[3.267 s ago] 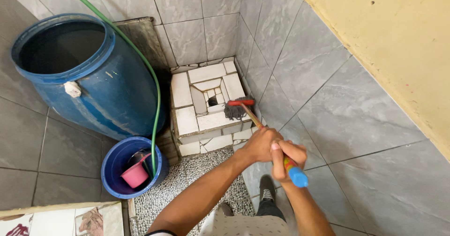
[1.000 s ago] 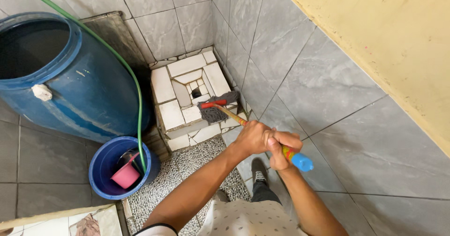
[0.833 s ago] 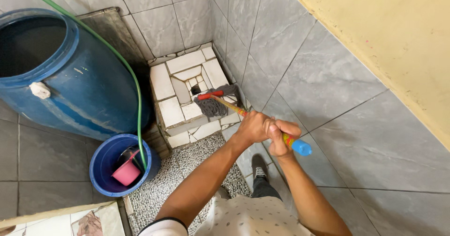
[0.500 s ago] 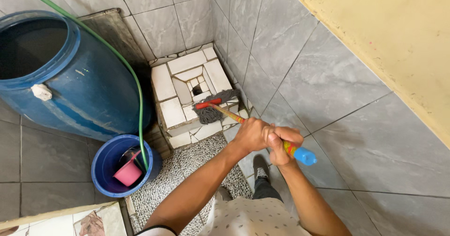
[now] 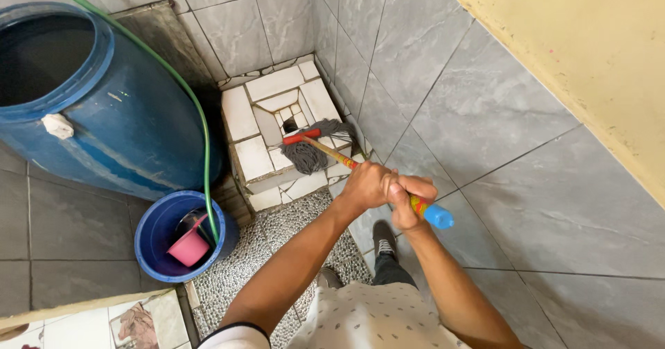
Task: The person cleans a squat toilet using a long-handled brush, scrubbing the interior and edges before rinsing the area.
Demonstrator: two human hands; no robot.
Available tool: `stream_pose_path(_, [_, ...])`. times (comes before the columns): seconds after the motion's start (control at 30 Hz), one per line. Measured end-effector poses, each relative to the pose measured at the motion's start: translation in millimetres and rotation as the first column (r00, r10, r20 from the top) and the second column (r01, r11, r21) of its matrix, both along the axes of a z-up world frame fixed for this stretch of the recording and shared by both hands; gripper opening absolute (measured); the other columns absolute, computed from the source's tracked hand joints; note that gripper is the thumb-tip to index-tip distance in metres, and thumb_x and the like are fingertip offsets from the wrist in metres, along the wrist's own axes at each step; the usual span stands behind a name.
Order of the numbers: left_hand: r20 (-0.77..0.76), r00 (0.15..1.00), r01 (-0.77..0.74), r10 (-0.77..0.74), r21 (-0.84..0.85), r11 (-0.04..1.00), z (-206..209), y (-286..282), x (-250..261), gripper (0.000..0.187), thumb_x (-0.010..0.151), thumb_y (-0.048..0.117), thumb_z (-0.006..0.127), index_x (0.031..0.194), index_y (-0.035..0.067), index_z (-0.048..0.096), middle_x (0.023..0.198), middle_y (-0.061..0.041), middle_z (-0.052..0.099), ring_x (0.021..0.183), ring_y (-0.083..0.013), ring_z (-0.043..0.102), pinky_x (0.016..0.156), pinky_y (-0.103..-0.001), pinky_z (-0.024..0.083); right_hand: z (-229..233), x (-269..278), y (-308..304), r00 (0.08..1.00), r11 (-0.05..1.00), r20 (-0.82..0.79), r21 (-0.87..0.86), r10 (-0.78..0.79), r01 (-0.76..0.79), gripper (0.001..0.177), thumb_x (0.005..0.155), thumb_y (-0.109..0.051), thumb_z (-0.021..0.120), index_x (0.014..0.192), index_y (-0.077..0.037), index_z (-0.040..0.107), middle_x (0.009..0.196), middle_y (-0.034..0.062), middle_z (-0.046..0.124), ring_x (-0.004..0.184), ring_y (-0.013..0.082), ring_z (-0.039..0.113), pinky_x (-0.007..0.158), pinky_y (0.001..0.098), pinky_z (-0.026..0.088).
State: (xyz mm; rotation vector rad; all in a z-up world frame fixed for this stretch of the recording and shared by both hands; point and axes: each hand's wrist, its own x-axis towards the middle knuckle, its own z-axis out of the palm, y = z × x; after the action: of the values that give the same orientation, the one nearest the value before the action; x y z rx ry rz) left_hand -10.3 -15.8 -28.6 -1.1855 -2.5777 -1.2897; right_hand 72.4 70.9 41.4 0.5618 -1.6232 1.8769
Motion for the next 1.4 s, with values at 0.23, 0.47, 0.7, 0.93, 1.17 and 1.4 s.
stream_pose_path(0.23, [0.034,0.999,0.006,-0.004,-0.075,0.997,24,-2,24,0.040,0.093,0.036,0.062,0.068,0.006,0.073,0.069,-0.023,0.067,0.070,-0.0449,0.067,0.070,-0.051,0.056,20,19,4,0.998,0.999,0.050,0.039,-0.036,0.034,0.040,0.096,-0.008,0.052,0.060,-0.003,0.033,0.055,0.0030,0.040,0.049,0.0139,0.038,0.054,0.0313,0.032])
stream_pose_path(0.47, [0.064,0.997,-0.035,0.040,-0.083,0.996,25,10,11,0.035,0.082,0.037,0.067,0.069,0.006,0.073,0.071,-0.023,0.068,0.071,-0.0458,0.067,0.066,-0.052,0.055,11,1,13,0.998,0.991,0.015,-0.114,0.066,-0.064,0.043,0.099,-0.008,0.054,0.062,-0.005,0.031,0.057,0.0020,0.036,0.051,0.0130,0.035,0.055,0.0330,0.031])
stream_pose_path(0.7, [0.096,0.995,-0.037,0.040,-0.039,0.999,14,-6,30,0.036,0.088,0.041,0.066,0.074,0.008,0.074,0.074,-0.022,0.068,0.076,-0.0436,0.068,0.073,-0.050,0.056,16,24,-2,0.999,0.999,-0.025,-0.023,0.027,-0.028,0.040,0.097,-0.006,0.052,0.062,-0.003,0.033,0.055,0.0042,0.039,0.049,0.0149,0.038,0.053,0.0338,0.032])
stream_pose_path(0.93, [0.053,0.998,-0.037,0.038,-0.011,0.999,38,13,34,0.036,0.067,0.042,0.079,0.070,0.007,0.071,0.068,-0.021,0.068,0.070,-0.0435,0.067,0.064,-0.052,0.053,46,26,18,0.991,0.996,0.108,-0.051,0.082,-0.077,0.038,0.095,0.002,0.047,0.062,-0.005,0.029,0.054,0.0024,0.035,0.047,0.0123,0.033,0.050,0.0324,0.029])
stream_pose_path(1.17, [0.165,0.986,-0.033,0.014,0.114,0.993,15,44,64,0.020,0.071,0.025,0.072,0.068,0.006,0.065,0.069,-0.021,0.065,0.067,-0.0420,0.066,0.061,-0.047,0.054,46,40,40,0.971,0.997,0.236,-0.073,0.041,-0.024,0.041,0.100,-0.001,0.050,0.062,-0.005,0.034,0.054,0.0011,0.036,0.047,0.0105,0.033,0.049,0.0310,0.028])
stream_pose_path(1.4, [0.150,0.988,-0.001,-0.039,0.259,0.966,-26,57,55,0.023,0.072,0.026,0.072,0.068,0.006,0.062,0.067,-0.021,0.064,0.065,-0.0433,0.064,0.058,-0.047,0.052,8,35,42,0.954,0.988,0.261,0.006,-0.148,0.151,0.043,0.099,-0.002,0.053,0.062,-0.008,0.033,0.053,0.0008,0.038,0.046,0.0096,0.034,0.047,0.0285,0.028])
